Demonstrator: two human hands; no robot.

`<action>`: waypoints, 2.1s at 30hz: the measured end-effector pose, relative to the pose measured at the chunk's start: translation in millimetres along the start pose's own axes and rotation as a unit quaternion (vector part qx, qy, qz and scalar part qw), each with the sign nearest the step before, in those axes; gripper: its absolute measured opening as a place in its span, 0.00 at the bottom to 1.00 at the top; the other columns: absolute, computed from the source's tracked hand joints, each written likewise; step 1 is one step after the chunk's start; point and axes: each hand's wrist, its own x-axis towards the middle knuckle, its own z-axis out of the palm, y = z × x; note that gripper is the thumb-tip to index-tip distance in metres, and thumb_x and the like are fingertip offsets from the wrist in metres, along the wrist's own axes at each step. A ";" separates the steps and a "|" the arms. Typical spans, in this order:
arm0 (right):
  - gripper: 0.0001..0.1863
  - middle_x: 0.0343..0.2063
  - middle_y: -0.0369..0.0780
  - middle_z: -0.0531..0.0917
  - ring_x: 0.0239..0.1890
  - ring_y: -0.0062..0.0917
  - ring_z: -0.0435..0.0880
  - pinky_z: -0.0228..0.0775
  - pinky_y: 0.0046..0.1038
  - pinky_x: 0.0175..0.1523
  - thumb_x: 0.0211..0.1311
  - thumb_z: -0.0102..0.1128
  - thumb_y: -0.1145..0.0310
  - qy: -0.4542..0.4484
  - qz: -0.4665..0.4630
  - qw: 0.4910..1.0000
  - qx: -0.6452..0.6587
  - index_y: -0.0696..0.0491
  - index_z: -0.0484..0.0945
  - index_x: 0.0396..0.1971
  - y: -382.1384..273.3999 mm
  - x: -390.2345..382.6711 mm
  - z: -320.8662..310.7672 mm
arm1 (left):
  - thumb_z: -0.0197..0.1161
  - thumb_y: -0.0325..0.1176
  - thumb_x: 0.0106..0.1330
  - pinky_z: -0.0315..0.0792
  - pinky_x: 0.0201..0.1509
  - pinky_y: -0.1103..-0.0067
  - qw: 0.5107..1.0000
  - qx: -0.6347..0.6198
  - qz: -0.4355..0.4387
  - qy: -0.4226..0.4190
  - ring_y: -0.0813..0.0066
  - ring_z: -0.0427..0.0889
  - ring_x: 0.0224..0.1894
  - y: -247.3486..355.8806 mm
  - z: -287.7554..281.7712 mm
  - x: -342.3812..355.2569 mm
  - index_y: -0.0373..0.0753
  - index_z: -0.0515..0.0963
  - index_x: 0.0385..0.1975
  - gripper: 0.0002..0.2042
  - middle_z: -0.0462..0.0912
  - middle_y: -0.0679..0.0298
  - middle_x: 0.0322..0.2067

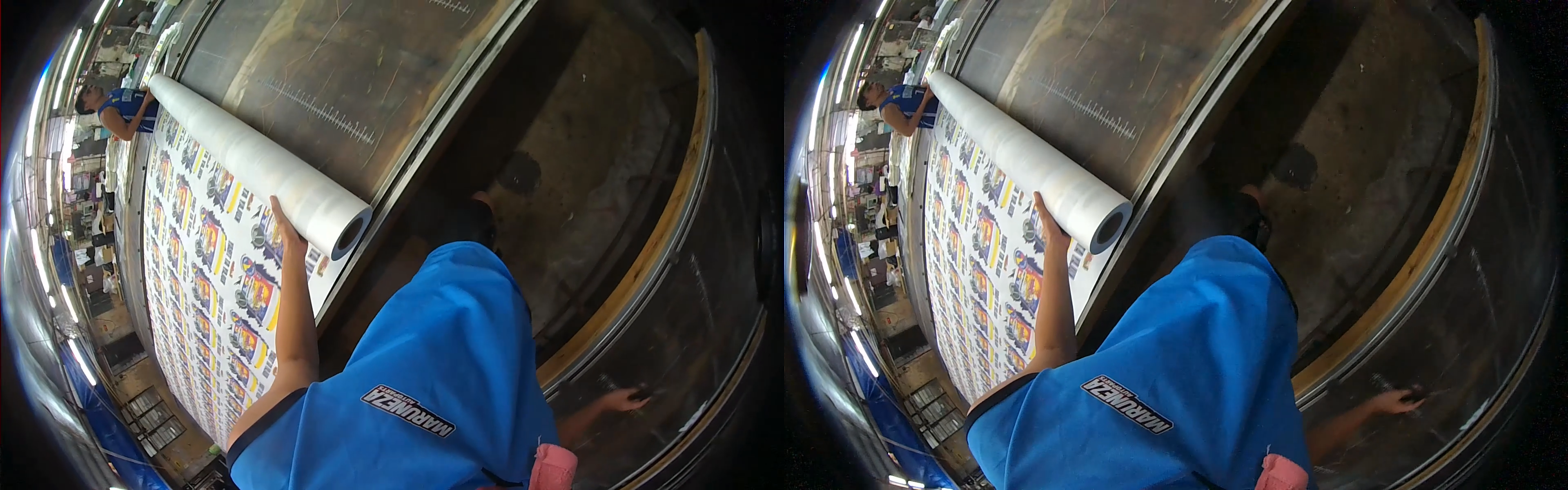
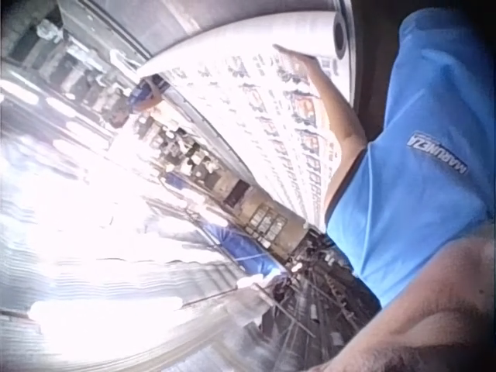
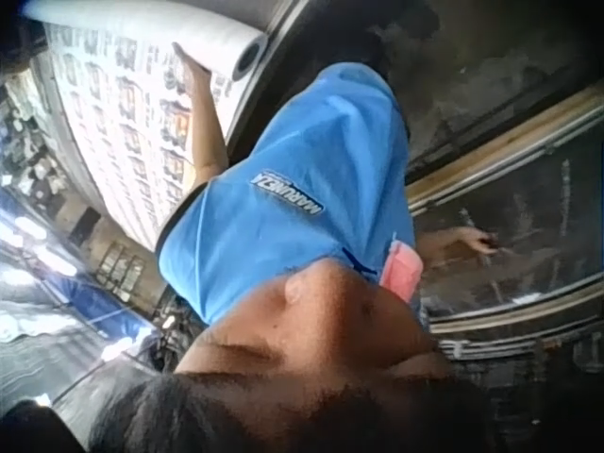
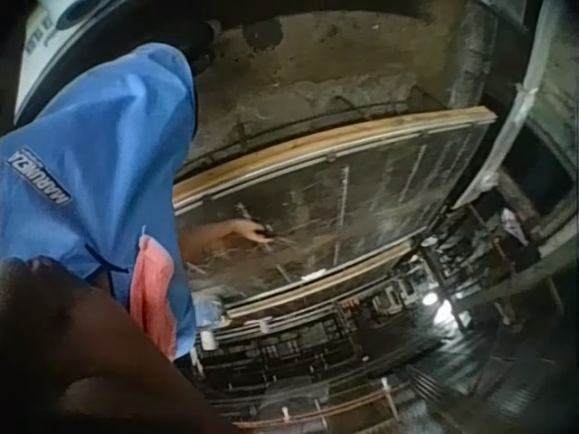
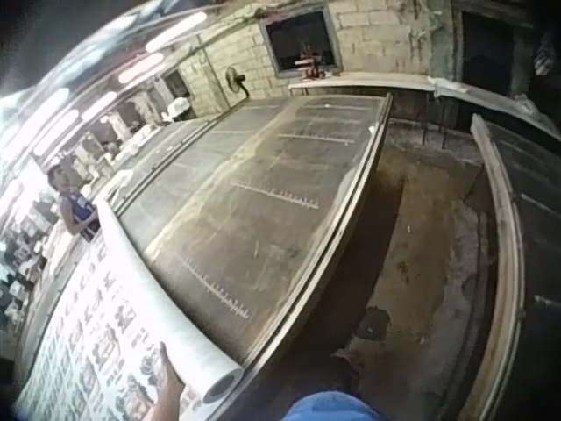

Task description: Cutting and unrolling a long sheet of printed fabric on a large industrial table.

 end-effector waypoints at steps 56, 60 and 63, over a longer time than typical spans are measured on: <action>0.27 0.30 0.41 0.79 0.31 0.25 0.80 0.76 0.27 0.35 0.72 0.52 0.62 -0.644 -0.021 0.518 0.563 0.56 0.61 0.65 -864.8 394.1 910.8 | 0.56 0.66 0.64 0.67 0.60 0.65 0.966 0.121 -0.214 0.084 0.59 0.67 0.63 -20.5 912.8 179.5 0.31 0.60 0.64 0.43 0.66 0.55 0.61; 0.27 0.31 0.43 0.81 0.28 0.25 0.82 0.77 0.27 0.36 0.70 0.57 0.67 -0.711 -0.050 0.464 0.526 0.57 0.61 0.64 -913.8 381.2 935.3 | 0.64 0.67 0.57 0.58 0.71 0.66 0.859 -0.351 -0.358 0.102 0.60 0.62 0.68 -50.6 946.2 136.0 0.32 0.62 0.63 0.46 0.66 0.56 0.62; 0.27 0.32 0.43 0.82 0.27 0.24 0.82 0.76 0.26 0.36 0.69 0.59 0.69 -0.755 -0.072 0.435 0.486 0.57 0.62 0.64 -944.5 389.7 955.5 | 0.60 0.63 0.63 0.59 0.71 0.65 0.830 -0.488 -0.219 0.160 0.61 0.68 0.64 -46.4 988.9 156.0 0.38 0.65 0.63 0.39 0.71 0.59 0.60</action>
